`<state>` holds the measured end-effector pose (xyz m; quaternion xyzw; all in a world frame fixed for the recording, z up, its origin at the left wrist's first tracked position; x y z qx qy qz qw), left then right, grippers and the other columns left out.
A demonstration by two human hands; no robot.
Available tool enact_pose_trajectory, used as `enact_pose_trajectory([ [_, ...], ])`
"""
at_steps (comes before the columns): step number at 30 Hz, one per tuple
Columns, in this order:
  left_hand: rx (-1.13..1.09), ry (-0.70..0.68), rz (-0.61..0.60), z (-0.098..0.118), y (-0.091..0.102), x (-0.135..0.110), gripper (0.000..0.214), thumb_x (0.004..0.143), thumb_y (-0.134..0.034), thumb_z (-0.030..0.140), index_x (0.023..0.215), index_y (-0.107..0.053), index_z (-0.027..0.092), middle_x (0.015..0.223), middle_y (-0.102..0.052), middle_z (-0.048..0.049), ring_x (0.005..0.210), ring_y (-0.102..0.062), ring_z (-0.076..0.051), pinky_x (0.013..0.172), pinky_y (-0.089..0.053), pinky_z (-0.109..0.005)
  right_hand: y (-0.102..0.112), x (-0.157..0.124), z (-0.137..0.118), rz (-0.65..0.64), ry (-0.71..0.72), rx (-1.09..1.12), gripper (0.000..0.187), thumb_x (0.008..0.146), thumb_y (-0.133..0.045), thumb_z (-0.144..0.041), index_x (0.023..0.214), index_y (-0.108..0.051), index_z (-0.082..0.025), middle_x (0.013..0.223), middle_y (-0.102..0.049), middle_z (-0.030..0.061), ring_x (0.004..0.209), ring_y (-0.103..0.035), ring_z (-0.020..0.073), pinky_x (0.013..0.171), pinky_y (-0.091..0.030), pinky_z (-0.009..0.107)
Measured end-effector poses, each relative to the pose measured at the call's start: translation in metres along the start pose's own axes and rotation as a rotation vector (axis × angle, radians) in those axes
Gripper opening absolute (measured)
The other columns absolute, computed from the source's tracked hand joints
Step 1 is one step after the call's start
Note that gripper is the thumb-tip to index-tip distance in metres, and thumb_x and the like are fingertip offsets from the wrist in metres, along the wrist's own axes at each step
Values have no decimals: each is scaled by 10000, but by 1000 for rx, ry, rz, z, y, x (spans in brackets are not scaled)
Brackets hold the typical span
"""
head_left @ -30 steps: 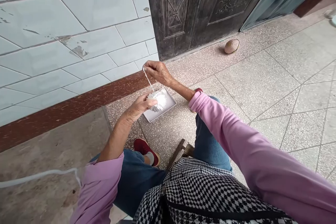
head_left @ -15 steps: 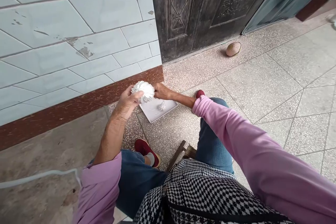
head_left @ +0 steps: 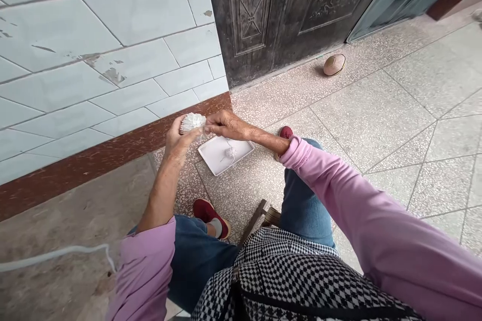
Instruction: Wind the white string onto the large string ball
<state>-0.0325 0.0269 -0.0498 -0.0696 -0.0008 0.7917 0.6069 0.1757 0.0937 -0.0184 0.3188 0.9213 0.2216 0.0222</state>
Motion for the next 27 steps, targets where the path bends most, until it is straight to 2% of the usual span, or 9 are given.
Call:
enact_pose_trajectory([
  [2, 13, 18, 26, 3, -3, -4, 759, 645, -1173, 352, 1319, -843, 240, 1250, -860, -97, 1250, -835, -358, 1083, -722, -439, 13, 2, 0, 44, 6, 12, 335, 1253, -742, -68, 933, -695, -158, 836, -606, -32, 843, -541, 152, 829, -400, 305],
  [6, 49, 58, -48, 7, -11, -10, 834, 617, -1225, 443, 1352, -894, 227, 1286, -890, -116, 1223, -848, -350, 1143, -730, -475, 27, 4, -2, 114, 4, 23, 392, 1224, -795, -62, 883, -638, -176, 812, -554, -44, 844, -499, 146, 811, -374, 303],
  [10, 224, 37, -94, 13, -16, -15, 811, 588, -1234, 507, 1287, -936, 224, 1185, -893, -99, 1145, -842, -376, 1112, -740, -505, 25, 4, -2, 85, 9, 7, 414, 1215, -826, -84, 868, -621, -179, 806, -558, -41, 845, -492, 139, 801, -370, 296],
  [14, 277, 57, -239, 16, -21, -21, 728, 629, -1218, 525, 1244, -961, 231, 1108, -885, -100, 1072, -841, -390, 1053, -744, -496, 20, 10, 11, 70, 48, 59, 390, 1205, -846, -94, 882, -642, -172, 811, -560, -45, 820, -480, 125, 766, -364, 275],
  [16, 236, 85, -305, 16, -21, -25, 713, 653, -1206, 513, 1266, -972, 233, 1153, -901, -119, 1083, -855, -401, 1035, -753, -488, 17, 15, 20, 46, 98, 148, 395, 1209, -884, -167, 896, -643, -173, 805, -555, -52, 792, -466, 116, 733, -355, 253],
  [19, 142, 128, -376, 16, -22, -30, 753, 656, -1204, 492, 1315, -961, 220, 1225, -905, -153, 1216, -878, -450, 1082, -768, -498, 11, 23, 33, -10, 156, 317, 511, 1211, -988, -427, 935, -635, -181, 775, -542, -72, 727, -434, 97, 671, -334, 223],
  [22, 36, 140, -414, 16, -25, -34, 842, 633, -1224, 504, 1374, -936, 225, 1267, -896, -172, 1365, -867, -505, 1149, -776, -525, 7, 30, 41, -58, 127, 407, 658, 1220, -997, -650, 963, -588, -204, 744, -503, -100, 679, -399, 83, 628, -317, 208],
  [24, -35, 139, -403, 16, -25, -34, 939, 599, -1245, 536, 1427, -922, 234, 1307, -892, -186, 1405, -860, -529, 1137, -792, -533, 5, 32, 43, -46, 67, 417, 623, 1275, -958, -571, 960, -553, -218, 725, -474, -116, 657, -374, 79, 614, -307, 209],
  [27, -149, 111, -334, 16, -20, -30, 1061, 578, -1253, 633, 1492, -887, 237, 1380, -879, -209, 1424, -851, -533, 1108, -809, -547, 1, 32, 42, 8, -42, 397, 492, 1364, -789, -277, 941, -543, -221, 702, -465, -119, 636, -361, 83, 619, -314, 223],
])
Point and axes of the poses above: each hand's wrist, its own x-axis towards the middle knuckle, its own y-axis out of the back of the hand, z = x × y, the point moved 4 cm from there along x, towards the middle knuckle
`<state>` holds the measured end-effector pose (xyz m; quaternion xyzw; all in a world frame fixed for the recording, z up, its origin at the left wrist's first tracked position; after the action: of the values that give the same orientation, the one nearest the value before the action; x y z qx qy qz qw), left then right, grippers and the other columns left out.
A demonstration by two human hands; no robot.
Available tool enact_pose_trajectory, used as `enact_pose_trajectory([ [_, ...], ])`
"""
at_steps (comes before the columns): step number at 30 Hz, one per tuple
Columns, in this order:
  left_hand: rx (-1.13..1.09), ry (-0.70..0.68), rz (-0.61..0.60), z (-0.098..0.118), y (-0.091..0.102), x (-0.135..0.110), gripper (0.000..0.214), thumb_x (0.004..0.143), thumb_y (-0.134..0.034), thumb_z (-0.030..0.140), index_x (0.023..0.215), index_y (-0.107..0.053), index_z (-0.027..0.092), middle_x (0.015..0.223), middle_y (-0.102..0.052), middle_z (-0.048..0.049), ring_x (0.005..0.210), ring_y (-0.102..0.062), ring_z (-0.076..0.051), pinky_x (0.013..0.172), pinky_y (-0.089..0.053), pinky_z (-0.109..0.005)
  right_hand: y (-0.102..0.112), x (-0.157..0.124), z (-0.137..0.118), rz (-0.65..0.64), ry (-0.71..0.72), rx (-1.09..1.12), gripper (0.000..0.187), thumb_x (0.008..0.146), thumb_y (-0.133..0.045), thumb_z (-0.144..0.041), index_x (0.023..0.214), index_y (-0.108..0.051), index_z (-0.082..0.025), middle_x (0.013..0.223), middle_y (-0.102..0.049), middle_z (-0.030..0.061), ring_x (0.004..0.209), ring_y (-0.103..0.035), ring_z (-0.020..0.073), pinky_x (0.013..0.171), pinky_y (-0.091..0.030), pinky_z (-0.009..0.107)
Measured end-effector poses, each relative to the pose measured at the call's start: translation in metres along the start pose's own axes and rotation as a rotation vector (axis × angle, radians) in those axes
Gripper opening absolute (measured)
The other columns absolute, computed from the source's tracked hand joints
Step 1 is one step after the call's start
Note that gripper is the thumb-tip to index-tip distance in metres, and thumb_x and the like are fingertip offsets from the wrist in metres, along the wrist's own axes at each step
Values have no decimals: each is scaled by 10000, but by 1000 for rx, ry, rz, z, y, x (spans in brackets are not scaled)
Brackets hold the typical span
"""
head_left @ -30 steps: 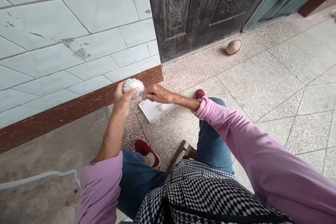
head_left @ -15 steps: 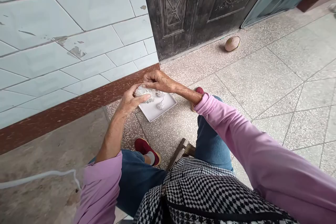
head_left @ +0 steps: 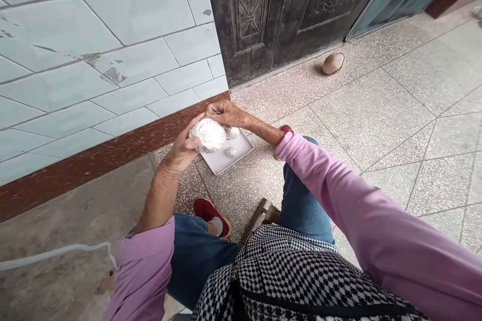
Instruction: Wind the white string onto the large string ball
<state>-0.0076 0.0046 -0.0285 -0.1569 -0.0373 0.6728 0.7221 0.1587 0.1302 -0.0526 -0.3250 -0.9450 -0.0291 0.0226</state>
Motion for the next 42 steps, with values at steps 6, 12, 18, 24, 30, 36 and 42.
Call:
enact_pose_trajectory([
  [6, -122, -101, 218, 3, 18, 8, 757, 728, -1167, 674, 1279, -854, 258, 1406, -903, -186, 1503, -822, -496, 1107, -812, -538, -10, -13, -10, 101, -21, -287, 540, 1289, -713, -49, 798, -540, -195, 753, -577, -46, 782, -522, 113, 768, -393, 254],
  [12, -144, -123, 339, 3, 23, 13, 682, 637, -1168, 543, 1075, -733, 254, 1376, -902, -145, 1463, -811, -414, 1065, -789, -446, -28, -22, -23, -39, -33, -522, 431, 1231, -706, -2, 856, -597, -185, 815, -642, -20, 826, -583, 148, 814, -378, 291],
  [18, 86, -144, 501, 2, 39, 19, 892, 502, -1185, 431, 1274, -763, 286, 1279, -829, -72, 1225, -801, -331, 961, -721, -382, -28, -28, -26, -85, -4, -476, 406, 1251, -702, -19, 875, -650, -162, 799, -623, -28, 798, -565, 137, 799, -385, 275],
  [24, 539, -166, 466, 7, 38, 19, 868, 566, -1118, 490, 1345, -814, 258, 1325, -831, -111, 1287, -804, -418, 1158, -709, -546, -9, -22, -17, -73, 72, -249, 417, 1305, -822, -187, 918, -673, -150, 766, -551, -63, 722, -464, 93, 702, -368, 243],
  [30, 603, -29, 258, 8, 24, 12, 930, 607, -1114, 578, 1421, -830, 227, 1329, -867, -122, 1287, -817, -443, 1291, -654, -664, 10, -7, -3, -105, 203, 33, 578, 1299, -907, -587, 986, -636, -183, 731, -491, -97, 645, -374, 75, 590, -292, 202],
  [36, 326, 68, -13, -1, -1, 5, 955, 719, -1148, 654, 1495, -838, 191, 1328, -889, -179, 1209, -875, -431, 1031, -794, -558, 8, -3, -1, -40, 246, 7, 594, 1331, -847, -573, 963, -552, -212, 778, -477, -71, 699, -385, 86, 618, -299, 192],
  [42, 269, 81, 78, -7, -7, 4, 949, 727, -1127, 760, 1440, -840, 202, 1244, -870, -152, 1065, -869, -346, 858, -768, -426, 4, -4, -4, 6, 225, -61, 427, 1300, -816, -285, 951, -591, -190, 783, -480, -67, 709, -383, 95, 638, -306, 205],
])
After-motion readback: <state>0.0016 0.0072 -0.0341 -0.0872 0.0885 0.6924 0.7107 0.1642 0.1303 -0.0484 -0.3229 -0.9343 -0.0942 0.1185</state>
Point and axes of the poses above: each hand's wrist, its own x-axis towards the middle knuckle, its own y-axis out of the back of the hand, z = x × y, the point moved 4 cm from there along x, towards the middle knuckle
